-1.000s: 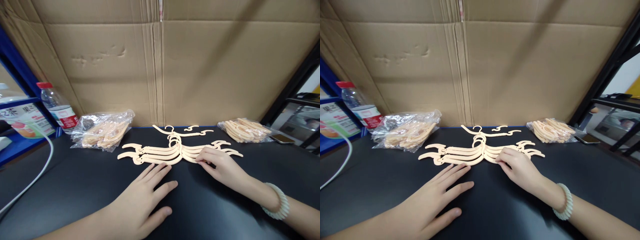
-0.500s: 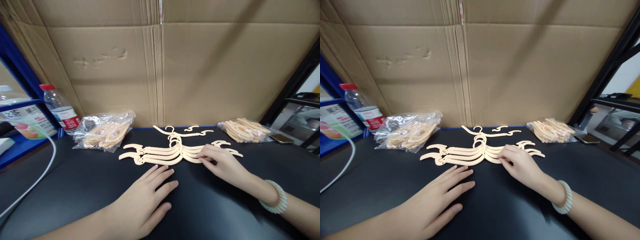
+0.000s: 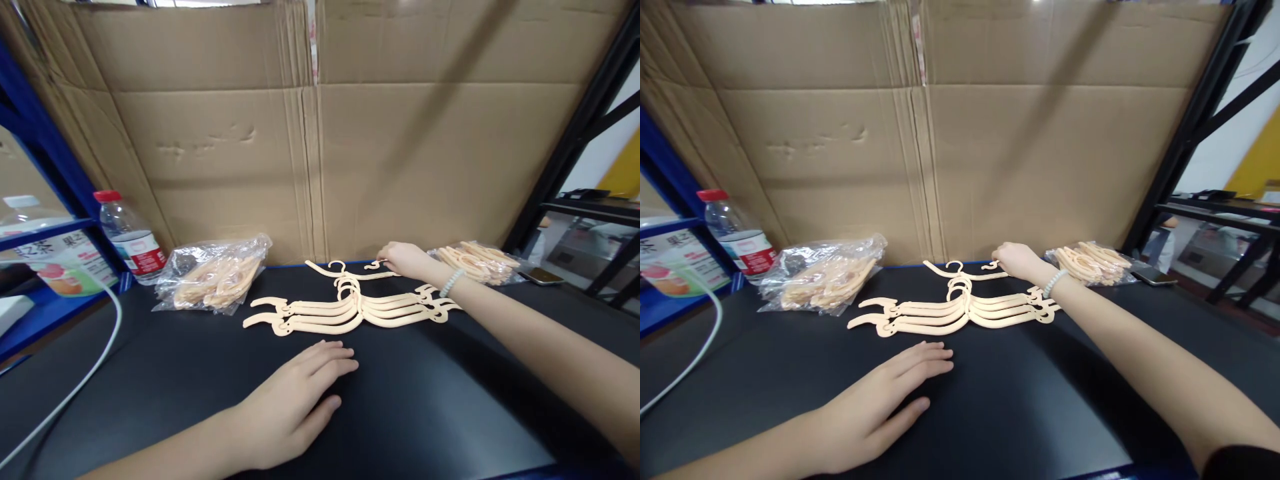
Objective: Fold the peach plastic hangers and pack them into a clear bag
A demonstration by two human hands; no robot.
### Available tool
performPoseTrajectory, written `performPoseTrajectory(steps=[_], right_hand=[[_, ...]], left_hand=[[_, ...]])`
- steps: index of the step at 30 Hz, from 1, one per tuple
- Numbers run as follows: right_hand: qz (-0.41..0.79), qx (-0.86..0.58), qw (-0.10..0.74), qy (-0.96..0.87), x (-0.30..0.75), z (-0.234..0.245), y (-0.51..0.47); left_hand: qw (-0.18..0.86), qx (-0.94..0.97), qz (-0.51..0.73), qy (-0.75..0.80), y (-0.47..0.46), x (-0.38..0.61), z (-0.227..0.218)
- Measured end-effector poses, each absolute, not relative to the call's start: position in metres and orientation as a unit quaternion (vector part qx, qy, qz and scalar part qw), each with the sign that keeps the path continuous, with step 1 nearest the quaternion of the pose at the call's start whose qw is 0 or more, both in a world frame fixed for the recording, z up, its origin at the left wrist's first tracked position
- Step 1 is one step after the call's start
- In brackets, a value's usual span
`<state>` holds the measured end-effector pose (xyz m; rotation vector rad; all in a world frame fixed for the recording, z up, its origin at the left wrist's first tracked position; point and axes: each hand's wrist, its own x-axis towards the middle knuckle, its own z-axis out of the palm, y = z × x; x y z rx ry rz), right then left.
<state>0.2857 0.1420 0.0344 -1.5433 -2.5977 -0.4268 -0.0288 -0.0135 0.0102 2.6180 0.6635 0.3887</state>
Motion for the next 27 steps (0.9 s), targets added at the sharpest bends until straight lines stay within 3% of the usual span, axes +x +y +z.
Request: performPoseTrajectory(steps=[8, 15, 24, 27], right_hand=[[-0.159, -0.482, -0.018, -0.861, 0.257, 0.017, 0.173], [-0.166, -0.450, 0.023, -0.877, 0.256, 0.017, 0.174], [-0.160, -0.415, 0.234, -0.864, 0.264, 0.033, 0.111], [-0.108, -0.347, 0.403, -0.840, 0.256, 0.038, 0.073]], left_hand=[[0.199, 0.937, 0.145, 0.247, -0.015, -0.030, 0.010], [0.212, 0.932, 0.164, 0.245, -0.015, -0.032, 0.004], [0.265, 0.899, 0.209, 0.280, -0.014, -0.033, 0.003], [0.357, 0.843, 0.271, 0.298, -0.012, -0.028, 0.003]])
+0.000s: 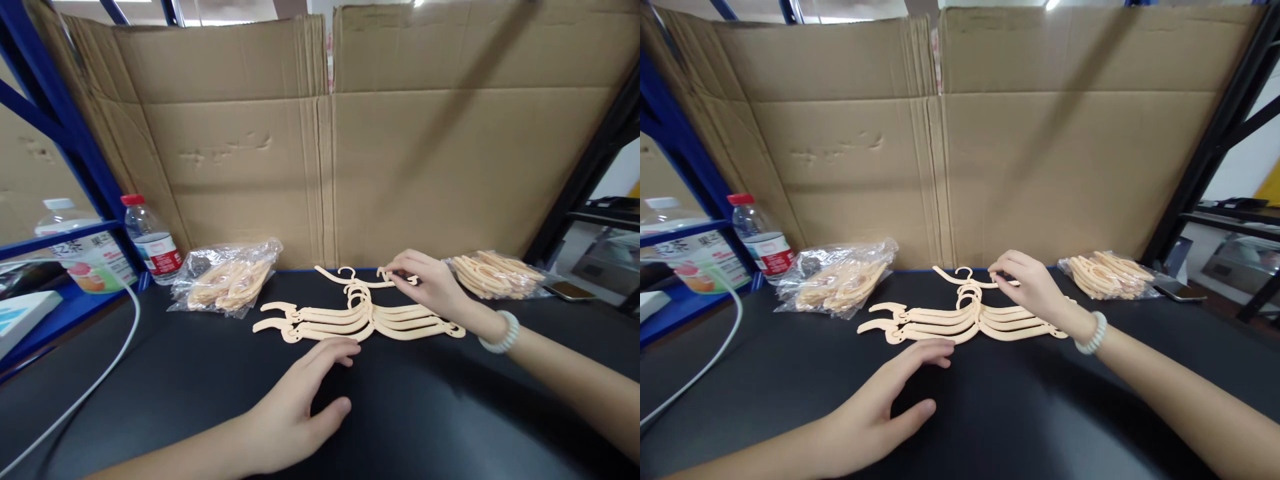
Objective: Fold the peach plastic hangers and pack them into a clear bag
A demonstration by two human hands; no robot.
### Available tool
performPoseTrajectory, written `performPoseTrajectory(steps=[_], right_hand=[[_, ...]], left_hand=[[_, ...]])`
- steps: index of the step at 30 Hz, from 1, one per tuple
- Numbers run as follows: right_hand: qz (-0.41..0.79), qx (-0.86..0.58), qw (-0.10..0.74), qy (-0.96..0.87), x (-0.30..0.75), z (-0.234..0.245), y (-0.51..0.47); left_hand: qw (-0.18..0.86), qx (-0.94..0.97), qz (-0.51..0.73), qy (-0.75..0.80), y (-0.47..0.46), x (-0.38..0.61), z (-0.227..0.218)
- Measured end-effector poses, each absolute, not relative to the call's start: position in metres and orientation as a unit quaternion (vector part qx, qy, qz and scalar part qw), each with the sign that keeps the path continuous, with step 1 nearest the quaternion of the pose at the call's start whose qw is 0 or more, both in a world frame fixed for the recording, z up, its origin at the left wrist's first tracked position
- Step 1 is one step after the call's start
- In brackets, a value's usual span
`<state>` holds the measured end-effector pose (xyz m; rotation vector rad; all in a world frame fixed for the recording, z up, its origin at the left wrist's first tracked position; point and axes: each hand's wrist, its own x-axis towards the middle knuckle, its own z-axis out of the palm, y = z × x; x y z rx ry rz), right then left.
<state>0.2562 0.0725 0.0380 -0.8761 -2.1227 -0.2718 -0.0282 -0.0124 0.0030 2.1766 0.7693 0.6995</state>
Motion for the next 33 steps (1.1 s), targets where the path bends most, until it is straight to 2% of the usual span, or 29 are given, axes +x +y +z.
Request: performPoseTrajectory(steps=[2, 4, 6, 8, 12, 15, 17, 18, 20, 25, 29, 33], right_hand=[[-0.092, -0.317, 0.482, -0.812, 0.246, 0.037, 0.048], [-0.081, -0.291, 0.517, -0.801, 0.233, 0.031, 0.028], [-0.063, -0.240, 0.515, -0.821, 0.218, 0.024, 0.012], [-0.052, -0.172, 0.469, -0.865, 0.203, 0.018, 0.000], [-0.056, -0.120, 0.356, -0.925, 0.183, 0.020, -0.013], [-0.029, -0.139, 0.384, -0.912, 0.185, 0.028, 0.001], [-0.018, -0.197, 0.417, -0.887, 0.195, 0.034, 0.026], [-0.021, -0.257, 0.399, -0.880, 0.202, 0.036, 0.043], [-0.018, -0.391, 0.305, -0.868, 0.219, 0.037, 0.080], [0.039, -0.434, 0.221, -0.873, 0.250, 0.016, 0.146], [0.055, -0.446, 0.212, -0.868, 0.252, -0.001, 0.156], [0.024, -0.452, 0.235, -0.860, 0.250, 0.004, 0.148]], left_hand=[[0.475, 0.769, 0.301, 0.304, -0.010, -0.024, 0.003], [0.597, 0.672, 0.313, 0.307, -0.009, -0.020, 0.004], [0.686, 0.583, 0.317, 0.299, -0.010, -0.017, 0.007], [0.731, 0.532, 0.325, 0.278, -0.011, -0.014, 0.008], [0.732, 0.496, 0.382, 0.269, -0.010, -0.012, 0.004], [0.723, 0.467, 0.421, 0.285, -0.005, -0.014, 0.000], [0.722, 0.457, 0.422, 0.304, -0.003, -0.015, -0.001], [0.720, 0.457, 0.420, 0.310, -0.003, -0.015, -0.001], [0.718, 0.463, 0.414, 0.315, -0.003, -0.016, -0.001], [0.717, 0.472, 0.407, 0.312, -0.004, -0.015, -0.003], [0.711, 0.471, 0.410, 0.324, -0.004, -0.015, -0.004], [0.708, 0.464, 0.408, 0.341, -0.007, -0.015, 0.000]])
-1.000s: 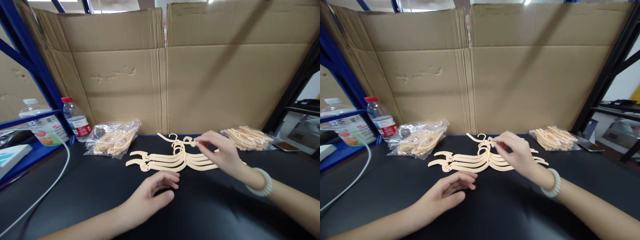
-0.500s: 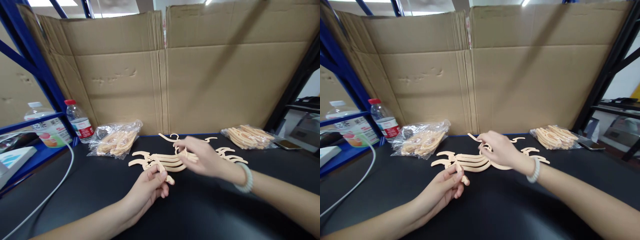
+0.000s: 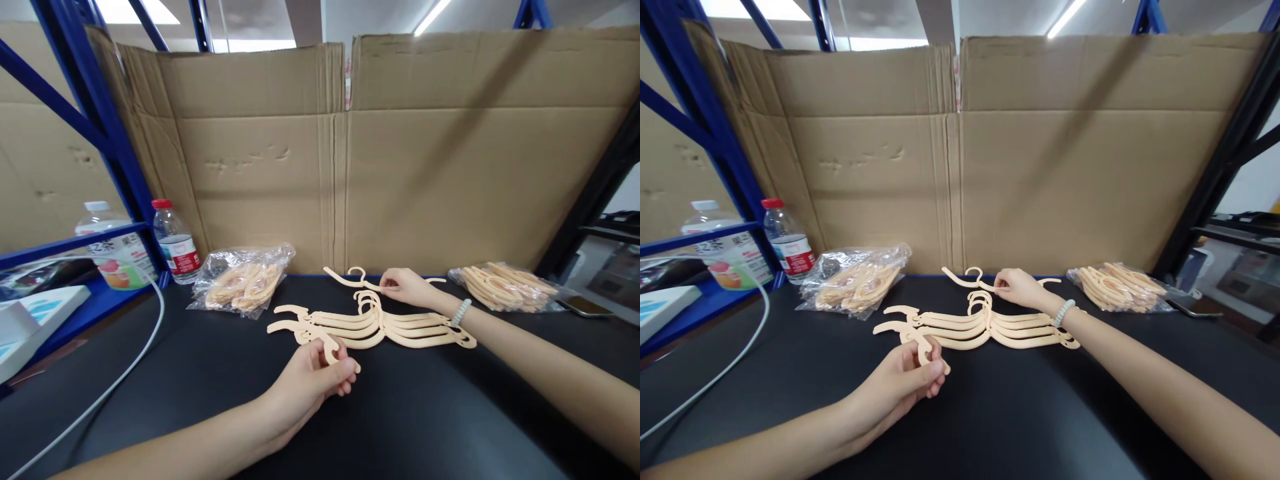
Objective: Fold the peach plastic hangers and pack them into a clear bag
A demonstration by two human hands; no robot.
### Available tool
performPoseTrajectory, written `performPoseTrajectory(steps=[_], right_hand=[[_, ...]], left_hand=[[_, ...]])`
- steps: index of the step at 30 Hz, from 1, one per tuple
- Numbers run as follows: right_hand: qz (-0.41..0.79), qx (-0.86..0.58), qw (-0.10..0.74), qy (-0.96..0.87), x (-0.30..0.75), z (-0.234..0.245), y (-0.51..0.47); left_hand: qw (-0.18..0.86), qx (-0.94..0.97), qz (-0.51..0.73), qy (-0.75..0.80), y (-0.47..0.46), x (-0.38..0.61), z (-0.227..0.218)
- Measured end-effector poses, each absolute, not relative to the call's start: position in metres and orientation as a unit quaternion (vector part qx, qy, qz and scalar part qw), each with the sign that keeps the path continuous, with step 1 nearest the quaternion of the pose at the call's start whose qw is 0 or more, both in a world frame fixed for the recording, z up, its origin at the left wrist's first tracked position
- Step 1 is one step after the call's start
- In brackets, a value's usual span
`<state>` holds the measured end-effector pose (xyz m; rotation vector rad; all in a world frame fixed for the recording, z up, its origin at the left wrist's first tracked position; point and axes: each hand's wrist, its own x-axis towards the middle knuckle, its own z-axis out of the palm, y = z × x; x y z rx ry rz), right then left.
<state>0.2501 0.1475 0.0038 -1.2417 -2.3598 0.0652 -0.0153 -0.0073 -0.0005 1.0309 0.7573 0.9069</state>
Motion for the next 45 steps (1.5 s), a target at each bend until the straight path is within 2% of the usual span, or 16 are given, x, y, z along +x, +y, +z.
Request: performPoseTrajectory(steps=[11, 19, 25, 34, 45], right_hand=[[-0.053, -0.432, 0.324, -0.840, 0.264, 0.033, 0.053], [-0.051, -0.419, 0.399, -0.814, 0.259, 0.015, 0.012], [-0.119, -0.387, 0.433, -0.805, 0.264, 0.011, 0.010], [-0.136, -0.358, 0.429, -0.818, 0.264, 0.016, 0.000], [-0.219, -0.335, 0.430, -0.809, 0.267, 0.013, -0.004]], left_hand=[[0.712, 0.460, 0.417, 0.328, -0.008, -0.018, 0.004], [0.702, 0.427, 0.483, 0.303, 0.004, -0.025, 0.012], [0.687, 0.439, 0.513, 0.269, 0.012, -0.036, 0.027], [0.699, 0.475, 0.483, 0.231, 0.016, -0.039, 0.024], [0.733, 0.490, 0.414, 0.228, 0.011, -0.041, 0.031]])
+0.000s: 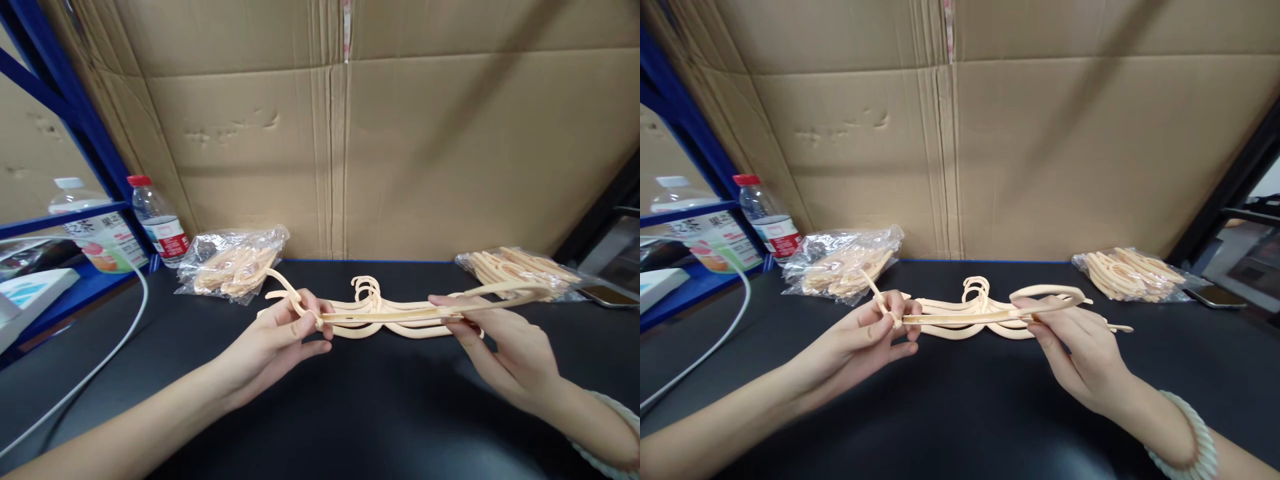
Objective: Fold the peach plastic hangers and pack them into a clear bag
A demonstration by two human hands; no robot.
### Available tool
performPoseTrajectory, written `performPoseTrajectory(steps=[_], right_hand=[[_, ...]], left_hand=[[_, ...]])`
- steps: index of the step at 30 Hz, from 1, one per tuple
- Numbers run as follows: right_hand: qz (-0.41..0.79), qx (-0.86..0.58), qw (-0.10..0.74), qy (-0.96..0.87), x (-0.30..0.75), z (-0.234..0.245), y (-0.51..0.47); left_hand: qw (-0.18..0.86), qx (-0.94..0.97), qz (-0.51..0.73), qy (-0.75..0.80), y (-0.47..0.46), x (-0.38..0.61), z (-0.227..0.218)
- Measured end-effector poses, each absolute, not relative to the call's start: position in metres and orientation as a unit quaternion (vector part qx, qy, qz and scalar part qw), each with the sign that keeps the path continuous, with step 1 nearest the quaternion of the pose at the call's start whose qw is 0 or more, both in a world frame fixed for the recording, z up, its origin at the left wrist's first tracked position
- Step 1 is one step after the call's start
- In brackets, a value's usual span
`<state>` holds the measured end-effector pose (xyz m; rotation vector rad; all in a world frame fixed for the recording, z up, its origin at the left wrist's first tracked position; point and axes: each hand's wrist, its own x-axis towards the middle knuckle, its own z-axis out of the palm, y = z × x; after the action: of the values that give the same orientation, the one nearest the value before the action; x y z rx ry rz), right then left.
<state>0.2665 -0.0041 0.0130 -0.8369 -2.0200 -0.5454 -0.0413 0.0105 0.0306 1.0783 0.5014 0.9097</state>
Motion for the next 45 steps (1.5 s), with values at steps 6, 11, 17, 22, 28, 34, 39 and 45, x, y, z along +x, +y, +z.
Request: performPoseTrajectory(steps=[6, 11, 17, 22, 28, 34, 39, 45], right_hand=[[-0.220, -0.326, 0.436, -0.809, 0.265, 0.013, -0.006], [-0.221, -0.325, 0.435, -0.810, 0.267, 0.011, -0.005], [-0.223, -0.301, 0.430, -0.821, 0.266, 0.009, -0.004], [-0.221, -0.294, 0.425, -0.827, 0.262, 0.011, -0.006], [-0.220, -0.304, 0.439, -0.817, 0.260, 0.007, -0.006], [-0.214, -0.308, 0.451, -0.810, 0.257, 0.001, -0.009], [-0.226, -0.306, 0.454, -0.806, 0.251, 0.000, -0.015], [-0.216, -0.352, 0.445, -0.795, 0.251, -0.006, -0.015]], left_hand=[[0.737, 0.482, 0.410, 0.237, 0.009, -0.040, 0.035], [0.734, 0.476, 0.412, 0.255, 0.009, -0.038, 0.037], [0.742, 0.444, 0.408, 0.292, 0.010, -0.038, 0.034], [0.747, 0.396, 0.410, 0.342, 0.010, -0.035, 0.034], [0.737, 0.406, 0.416, 0.345, 0.006, -0.033, 0.031], [0.714, 0.390, 0.435, 0.386, 0.000, -0.031, 0.027], [0.689, 0.410, 0.467, 0.373, 0.003, -0.032, 0.022], [0.662, 0.401, 0.511, 0.375, 0.002, -0.026, 0.018]])
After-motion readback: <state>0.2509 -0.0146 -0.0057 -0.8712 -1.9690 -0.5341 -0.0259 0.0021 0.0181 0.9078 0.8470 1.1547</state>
